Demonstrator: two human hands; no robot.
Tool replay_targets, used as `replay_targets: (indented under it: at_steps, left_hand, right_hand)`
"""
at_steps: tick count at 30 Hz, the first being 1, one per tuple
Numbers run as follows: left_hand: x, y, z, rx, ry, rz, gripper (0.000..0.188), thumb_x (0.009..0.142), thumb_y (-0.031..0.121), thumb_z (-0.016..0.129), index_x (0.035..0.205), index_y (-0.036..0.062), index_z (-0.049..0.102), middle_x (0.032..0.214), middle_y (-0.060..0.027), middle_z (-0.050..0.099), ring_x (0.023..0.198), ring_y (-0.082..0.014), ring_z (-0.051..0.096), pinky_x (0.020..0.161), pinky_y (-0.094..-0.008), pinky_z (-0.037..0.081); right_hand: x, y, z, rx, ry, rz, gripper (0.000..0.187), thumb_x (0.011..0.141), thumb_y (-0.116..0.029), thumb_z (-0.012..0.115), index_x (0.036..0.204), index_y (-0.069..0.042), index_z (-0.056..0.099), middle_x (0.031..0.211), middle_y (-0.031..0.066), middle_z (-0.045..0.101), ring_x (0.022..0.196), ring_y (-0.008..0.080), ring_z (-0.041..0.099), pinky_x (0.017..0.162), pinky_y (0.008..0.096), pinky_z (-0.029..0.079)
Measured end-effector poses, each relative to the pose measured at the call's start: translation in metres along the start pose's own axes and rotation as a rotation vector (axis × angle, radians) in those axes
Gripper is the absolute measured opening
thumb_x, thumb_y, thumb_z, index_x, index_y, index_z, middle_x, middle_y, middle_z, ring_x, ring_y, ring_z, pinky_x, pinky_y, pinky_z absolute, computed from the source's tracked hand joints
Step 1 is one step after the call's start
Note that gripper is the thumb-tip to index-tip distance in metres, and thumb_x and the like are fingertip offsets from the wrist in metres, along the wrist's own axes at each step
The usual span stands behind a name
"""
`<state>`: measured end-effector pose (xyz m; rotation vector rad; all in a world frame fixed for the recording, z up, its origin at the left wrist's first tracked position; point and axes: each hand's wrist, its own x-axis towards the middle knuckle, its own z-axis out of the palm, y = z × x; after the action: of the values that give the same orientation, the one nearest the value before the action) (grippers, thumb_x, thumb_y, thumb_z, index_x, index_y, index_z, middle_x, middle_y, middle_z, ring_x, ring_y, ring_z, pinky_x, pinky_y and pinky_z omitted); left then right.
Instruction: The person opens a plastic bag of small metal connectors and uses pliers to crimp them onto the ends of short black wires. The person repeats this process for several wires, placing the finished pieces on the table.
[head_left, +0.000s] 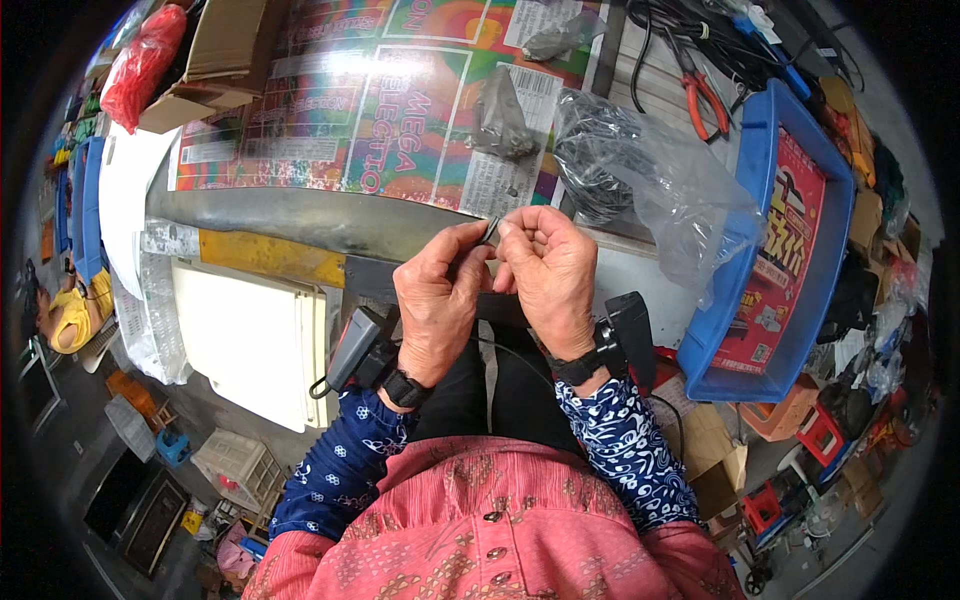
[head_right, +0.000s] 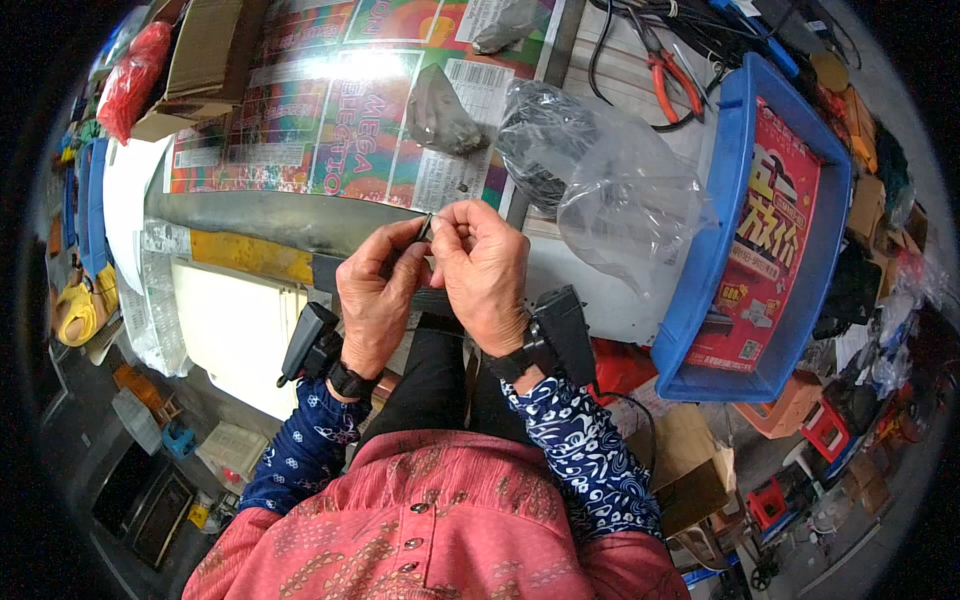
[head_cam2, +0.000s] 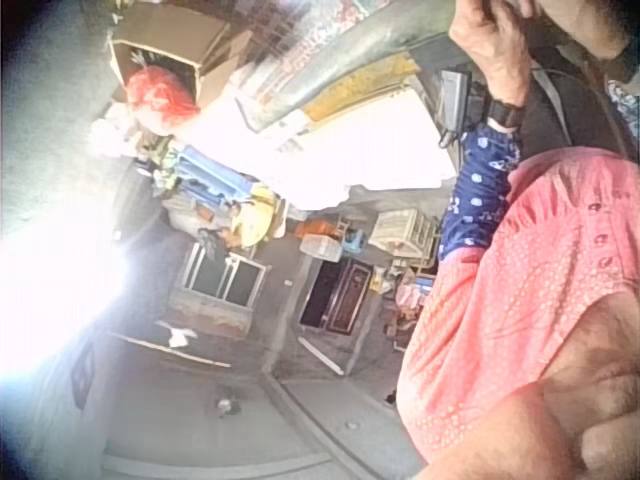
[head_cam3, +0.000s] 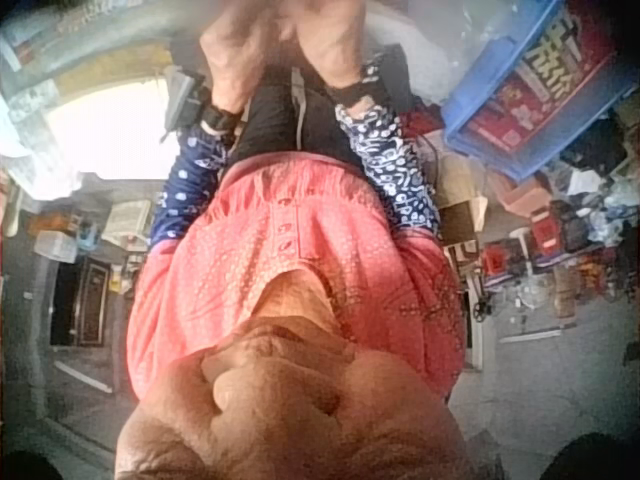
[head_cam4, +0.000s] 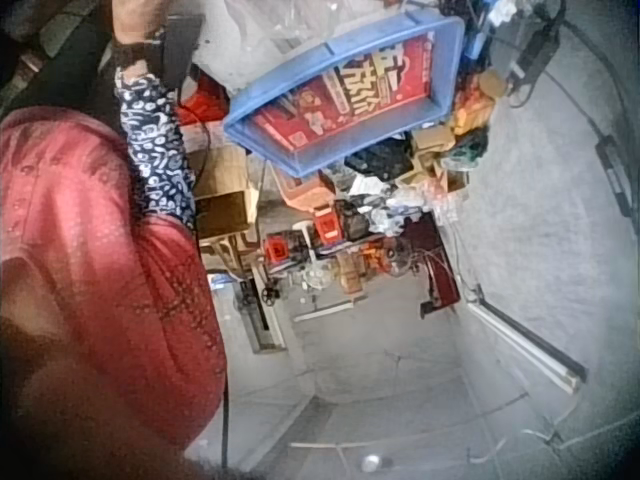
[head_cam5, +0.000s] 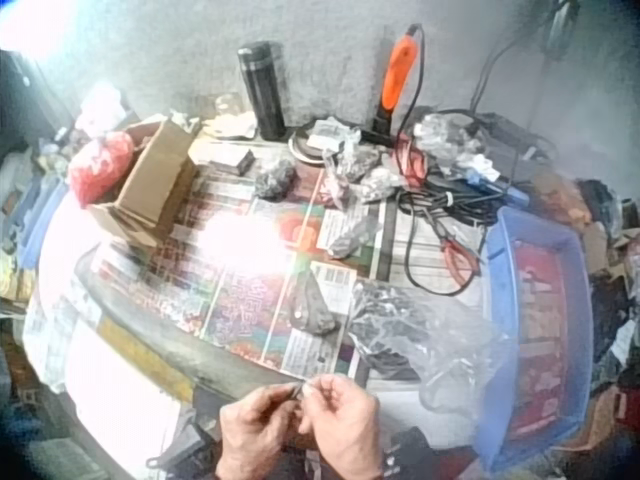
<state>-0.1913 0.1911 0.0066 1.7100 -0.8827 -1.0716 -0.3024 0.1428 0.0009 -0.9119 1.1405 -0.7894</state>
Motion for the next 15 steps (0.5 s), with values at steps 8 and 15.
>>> replay_targets:
  at_steps: [8, 15]
  left_hand:
    - [-0.001, 0.004, 0.005, -0.197, -0.024, -0.085, 0.02, 0.09, -0.003, 0.058, 0.109, -0.0047, 0.063, 0.081, -0.0035, 0.065, 0.063, -0.0057, 0.056, 0.058, -0.02, 0.047]
    - [0.001, 0.004, 0.002, -0.331, -0.072, -0.151, 0.022, 0.091, -0.003, 0.058, 0.112, -0.0056, 0.062, 0.085, -0.0035, 0.065, 0.063, -0.0058, 0.055, 0.057, -0.0195, 0.046]
  right_hand:
    - [0.004, 0.009, 0.001, -0.609, 0.151, -0.592, 0.01, 0.083, 0.001, 0.064, 0.089, -0.001, 0.058, 0.074, 0.0098, 0.062, 0.056, 0.0191, 0.064, 0.051, 0.0303, 0.05]
    - [0.006, 0.011, -0.003, -0.601, 0.128, -0.63, 0.008, 0.084, 0.001, 0.064, 0.089, 0.0, 0.058, 0.074, 0.0071, 0.061, 0.058, 0.0159, 0.063, 0.052, 0.0284, 0.051]
